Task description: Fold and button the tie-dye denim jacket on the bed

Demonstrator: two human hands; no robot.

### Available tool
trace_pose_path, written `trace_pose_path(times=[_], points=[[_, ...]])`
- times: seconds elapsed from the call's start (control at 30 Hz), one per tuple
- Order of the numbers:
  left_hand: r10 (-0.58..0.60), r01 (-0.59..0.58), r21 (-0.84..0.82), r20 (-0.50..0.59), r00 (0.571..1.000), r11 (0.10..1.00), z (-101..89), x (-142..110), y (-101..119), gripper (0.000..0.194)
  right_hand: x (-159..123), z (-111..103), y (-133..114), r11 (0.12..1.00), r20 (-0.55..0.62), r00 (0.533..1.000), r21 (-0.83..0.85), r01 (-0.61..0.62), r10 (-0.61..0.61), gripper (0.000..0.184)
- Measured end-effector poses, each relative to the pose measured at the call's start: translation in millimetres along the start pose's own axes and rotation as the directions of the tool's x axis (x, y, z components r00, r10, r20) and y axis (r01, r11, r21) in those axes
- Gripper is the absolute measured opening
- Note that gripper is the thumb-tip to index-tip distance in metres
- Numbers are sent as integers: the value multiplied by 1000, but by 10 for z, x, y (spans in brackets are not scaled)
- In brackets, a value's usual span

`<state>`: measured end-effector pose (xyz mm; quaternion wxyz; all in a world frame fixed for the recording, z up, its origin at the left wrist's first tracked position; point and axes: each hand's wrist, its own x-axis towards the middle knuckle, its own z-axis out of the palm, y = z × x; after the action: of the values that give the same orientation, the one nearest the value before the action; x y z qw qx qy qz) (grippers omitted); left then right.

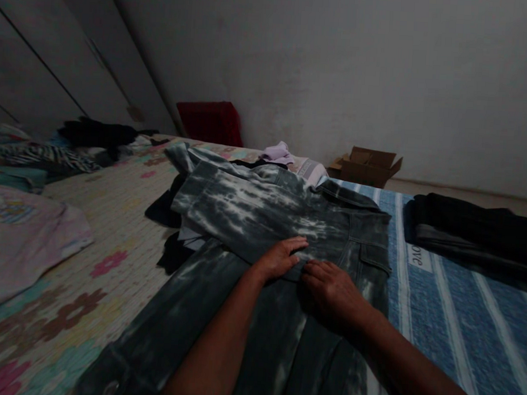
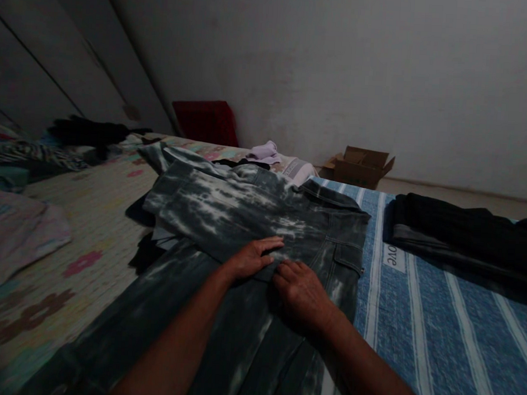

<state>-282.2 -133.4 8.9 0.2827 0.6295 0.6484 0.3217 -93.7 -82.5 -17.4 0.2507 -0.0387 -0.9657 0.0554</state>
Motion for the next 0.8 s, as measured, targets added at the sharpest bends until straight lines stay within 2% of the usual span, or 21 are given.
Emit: trace_pose_path(times=[0.17, 0.27, 0.37, 0.47, 0.63, 0.8], points=[[18, -19, 61, 20, 1000, 998, 9, -12, -4, 50, 11, -29, -23, 1000, 3, 1000, 16, -16, 16, 13], [19, -19, 64, 11, 1000, 998, 18, -5, -4, 49, 44, -85, -57, 1000, 52, 999, 14, -13, 12, 16], [4, -3, 28, -22, 1000, 1000, 22, 8, 2, 45, 93, -107, -112, 1000, 118, 993, -9, -21, 22, 13], [-15, 14, -31, -51, 999, 999, 12, 20, 7, 41, 130, -61, -177, 998, 130, 990, -40, -41, 46, 12], [-26, 20, -92, -58, 998, 996, 2, 31, 2, 41, 165, 54, -322, 990, 110, 989, -111, -84, 97, 35], [-37, 29, -130, -57, 998, 991, 14, 38, 5, 43, 208, 100, -486, 979, 144, 974, -129, -160, 178, 44]])
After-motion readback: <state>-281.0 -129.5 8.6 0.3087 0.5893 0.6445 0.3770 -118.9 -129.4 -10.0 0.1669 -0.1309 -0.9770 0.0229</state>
